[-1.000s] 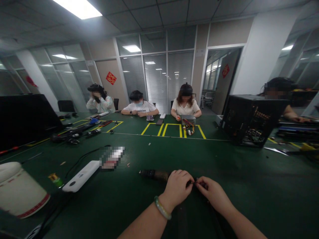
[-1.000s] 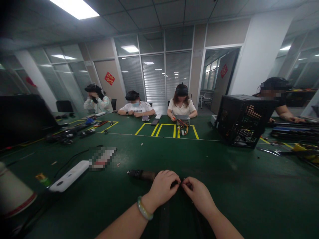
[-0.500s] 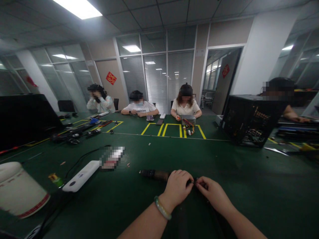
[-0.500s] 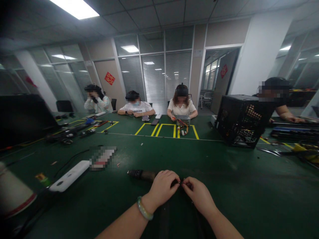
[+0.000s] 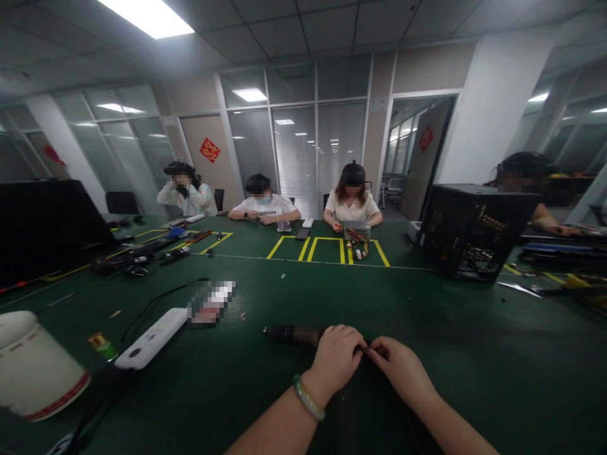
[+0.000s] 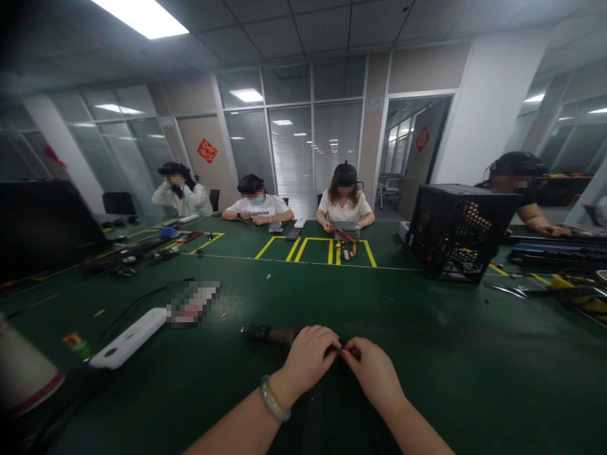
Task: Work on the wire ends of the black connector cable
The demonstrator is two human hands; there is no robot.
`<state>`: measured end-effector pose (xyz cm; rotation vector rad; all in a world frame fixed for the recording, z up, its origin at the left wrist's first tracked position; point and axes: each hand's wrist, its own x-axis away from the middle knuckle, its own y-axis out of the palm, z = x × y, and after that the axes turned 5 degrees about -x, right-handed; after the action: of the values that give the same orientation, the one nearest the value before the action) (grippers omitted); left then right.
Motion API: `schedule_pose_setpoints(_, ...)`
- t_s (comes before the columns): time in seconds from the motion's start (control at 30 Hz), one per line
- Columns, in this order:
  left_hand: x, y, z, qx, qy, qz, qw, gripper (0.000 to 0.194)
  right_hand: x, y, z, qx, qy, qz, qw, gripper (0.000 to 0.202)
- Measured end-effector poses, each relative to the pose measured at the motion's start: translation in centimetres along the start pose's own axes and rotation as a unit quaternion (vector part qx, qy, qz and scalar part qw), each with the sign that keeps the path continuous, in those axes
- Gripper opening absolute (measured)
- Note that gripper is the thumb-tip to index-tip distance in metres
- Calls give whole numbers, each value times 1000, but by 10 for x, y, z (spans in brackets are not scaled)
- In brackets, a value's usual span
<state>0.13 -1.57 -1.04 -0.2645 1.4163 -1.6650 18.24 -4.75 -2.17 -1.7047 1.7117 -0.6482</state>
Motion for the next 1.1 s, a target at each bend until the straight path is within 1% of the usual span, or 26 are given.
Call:
schedule_pose_setpoints(0.2,1,-5,0,0,11,-11,1000,14,-2,4,-9,39,-10,12,999,16)
schedule_pose_setpoints(0.4,1,-9,5,-6,7,-14,1000,27,0,6,-11,114,-86,75,987,11)
schedule_pose_setpoints(0.5,2,-10,6,-9,9,-10,1000,33,-1,9,-11,134,-108,59,983,15)
schedule_pose_setpoints(0.6,3,-11,6,6,13,0,1000,34,-2,12,-10,139,-123,32,982,21)
schedule_pose_setpoints(0.77,2,-11,5,20,31,18,999,30,-4,12,-7,152,-134,37,979,19)
schedule_pose_setpoints(0.87,3,-10,3,24,51,29,998,29,-3,-1,1,154,-130,41,979,16)
schedule_pose_setpoints(0.97,4,-9,-2,20,41,34,998,30,4,-30,21,156,-105,59,980,14)
schedule_pose_setpoints(1.03,4,-8,-9,15,26,25,999,32,16,-57,46,159,-75,77,981,15)
schedule_pose_setpoints(1.1,2,-7,-17,6,13,19,1000,34,34,-89,83,165,-37,96,981,18)
